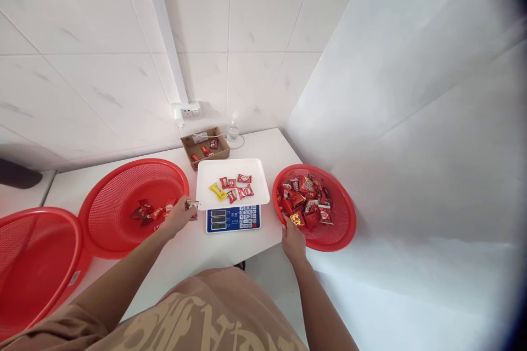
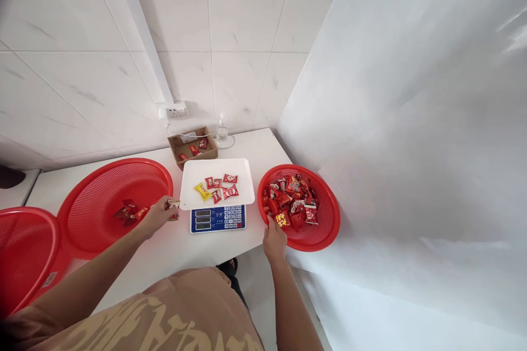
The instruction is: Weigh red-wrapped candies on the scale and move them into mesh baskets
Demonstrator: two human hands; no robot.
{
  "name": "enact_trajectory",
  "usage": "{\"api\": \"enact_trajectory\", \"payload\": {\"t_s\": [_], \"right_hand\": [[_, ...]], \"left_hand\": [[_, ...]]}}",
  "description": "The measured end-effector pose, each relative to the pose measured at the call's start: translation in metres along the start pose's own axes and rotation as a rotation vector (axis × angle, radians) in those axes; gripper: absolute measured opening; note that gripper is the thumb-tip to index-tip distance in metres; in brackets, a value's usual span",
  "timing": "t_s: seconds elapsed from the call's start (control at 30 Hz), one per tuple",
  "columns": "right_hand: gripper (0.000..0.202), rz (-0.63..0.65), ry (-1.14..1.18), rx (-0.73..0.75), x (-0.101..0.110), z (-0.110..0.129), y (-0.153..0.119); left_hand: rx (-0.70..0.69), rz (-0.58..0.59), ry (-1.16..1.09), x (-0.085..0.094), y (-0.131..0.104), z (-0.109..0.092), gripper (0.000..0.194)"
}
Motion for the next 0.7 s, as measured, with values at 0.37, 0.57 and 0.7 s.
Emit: {"api": "enact_trajectory", "payload": {"t_s": [0.37, 0.57, 0.7], "right_hand": [[0.047, 0.006, 0.601, 0.107, 0.020, 0.070, -0.035], [0.028, 0.409, 0.921, 0.064, 0.028, 0.125, -0.059], [0.033, 0.295, 0.883, -0.114, 0.037, 0.094, -0.037]], "left_hand": [[-0.155, 0.414, 0.018, -0.035, -0.043, -0.002, 0.067], [-0.342, 0.612, 0.073, -0.073, -0.080, -0.012, 0.077], [-0.345, 0.541, 0.148, -0.059, -0.070, -0.017, 0.072]]}}
Point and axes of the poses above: each hand's wrist, its own y-axis towards the middle knuckle, its own x-axis out of the back of the hand, z = x × y, the point moved 2 cm from there along y, towards the middle knuckle, and after that the axes turned 13 degrees about -z, right-handed, at the moved point
